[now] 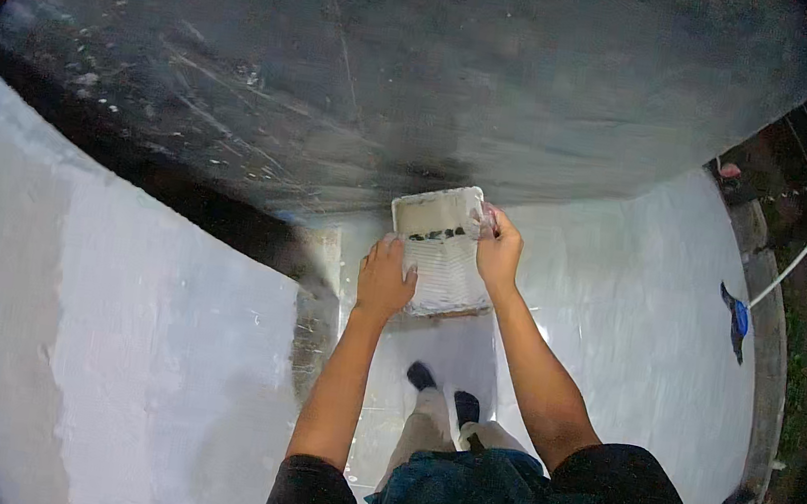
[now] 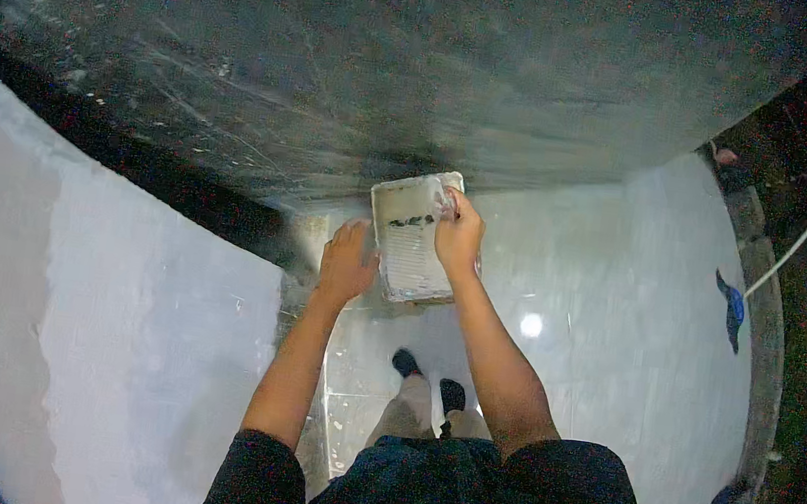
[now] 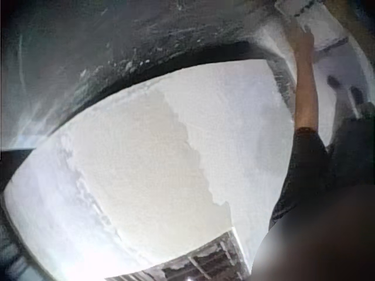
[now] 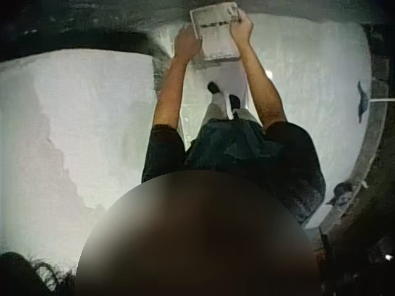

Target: The person applies wall filler from a putty tray to a wall surface with a putty knife, smoothing the surface in preparation for painting.

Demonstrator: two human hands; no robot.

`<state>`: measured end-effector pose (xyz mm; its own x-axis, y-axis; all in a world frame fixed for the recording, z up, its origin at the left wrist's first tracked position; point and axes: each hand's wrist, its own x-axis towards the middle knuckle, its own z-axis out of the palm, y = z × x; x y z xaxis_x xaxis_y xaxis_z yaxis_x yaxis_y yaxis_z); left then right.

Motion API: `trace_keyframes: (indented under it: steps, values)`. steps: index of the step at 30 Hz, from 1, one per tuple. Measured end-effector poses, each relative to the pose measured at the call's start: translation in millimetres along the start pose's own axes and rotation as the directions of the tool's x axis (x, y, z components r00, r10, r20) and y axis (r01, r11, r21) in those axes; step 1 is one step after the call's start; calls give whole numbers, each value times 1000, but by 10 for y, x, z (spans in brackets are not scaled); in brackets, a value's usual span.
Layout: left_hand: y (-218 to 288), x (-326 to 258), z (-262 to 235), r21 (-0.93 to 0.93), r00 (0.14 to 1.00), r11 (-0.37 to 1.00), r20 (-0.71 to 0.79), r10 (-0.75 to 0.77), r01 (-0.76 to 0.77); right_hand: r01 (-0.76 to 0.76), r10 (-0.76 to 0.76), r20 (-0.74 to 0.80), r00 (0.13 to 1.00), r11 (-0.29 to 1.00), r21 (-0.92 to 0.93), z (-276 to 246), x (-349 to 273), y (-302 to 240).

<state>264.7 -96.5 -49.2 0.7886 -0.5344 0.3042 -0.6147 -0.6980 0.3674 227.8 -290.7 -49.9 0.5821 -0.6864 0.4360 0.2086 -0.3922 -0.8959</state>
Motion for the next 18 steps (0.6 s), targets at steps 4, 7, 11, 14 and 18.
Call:
trace_keyframes:
  steps: [4,7,11,14,18]
  values:
    - [-461,190,216,25,998,999,64,25,-26,-34,30,-38,999,994,-107,288,-36,160]
    - [-746,387,445,62,990,998,136,23,-32,7,-31,-92,995,969,-248,484,-33,499]
    - [-901,590,630,-31,987,999,160,-13,18,-21,3,-50,999,931,-365,727,-97,791]
    - [-1090,653,928,-46,989,998,146,-28,35,-157,151,-47,987,894,-420,950,-161,1041]
    - [-1446,547,1542,-44,975,998,220,-42,53,-220,246,8,969,880,-422,1216,-241,1490]
